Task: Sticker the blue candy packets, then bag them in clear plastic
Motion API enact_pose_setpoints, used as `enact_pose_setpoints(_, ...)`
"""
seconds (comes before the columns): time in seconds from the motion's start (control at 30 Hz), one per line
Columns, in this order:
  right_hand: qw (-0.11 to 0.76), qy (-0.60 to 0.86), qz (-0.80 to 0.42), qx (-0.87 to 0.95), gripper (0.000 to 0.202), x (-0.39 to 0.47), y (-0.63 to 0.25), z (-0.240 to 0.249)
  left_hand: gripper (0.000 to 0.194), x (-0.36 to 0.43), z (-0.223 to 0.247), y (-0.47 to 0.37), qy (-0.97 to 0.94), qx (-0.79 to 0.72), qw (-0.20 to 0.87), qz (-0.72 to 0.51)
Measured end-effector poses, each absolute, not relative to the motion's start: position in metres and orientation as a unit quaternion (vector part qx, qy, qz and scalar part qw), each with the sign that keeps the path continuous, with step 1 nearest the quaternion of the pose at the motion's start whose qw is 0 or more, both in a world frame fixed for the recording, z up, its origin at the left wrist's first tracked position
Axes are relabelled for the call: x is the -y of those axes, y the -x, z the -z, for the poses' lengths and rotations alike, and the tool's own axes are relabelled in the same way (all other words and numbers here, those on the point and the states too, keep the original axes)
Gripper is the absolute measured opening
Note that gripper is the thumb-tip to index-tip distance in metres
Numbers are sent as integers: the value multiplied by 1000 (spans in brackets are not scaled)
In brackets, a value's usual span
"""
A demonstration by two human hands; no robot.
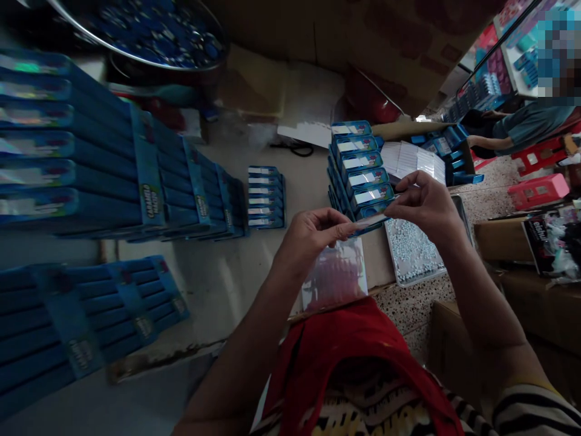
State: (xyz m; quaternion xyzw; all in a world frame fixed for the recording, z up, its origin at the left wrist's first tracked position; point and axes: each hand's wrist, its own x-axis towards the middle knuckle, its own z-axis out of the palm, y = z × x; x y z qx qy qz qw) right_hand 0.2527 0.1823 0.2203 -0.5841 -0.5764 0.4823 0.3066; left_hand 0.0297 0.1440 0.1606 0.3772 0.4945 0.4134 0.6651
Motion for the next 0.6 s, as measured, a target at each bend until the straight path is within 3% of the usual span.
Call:
enact_pose_setpoints(0.17,285,633,-401,597,50,-178,-251,-212,39,-154,-156,-29,-353,-487,710,-366)
enact_pose_setpoints(0.6,257,641,-353,631,39,-187,-245,-205,37,-164,-149,-32,-327,-497,722,-352)
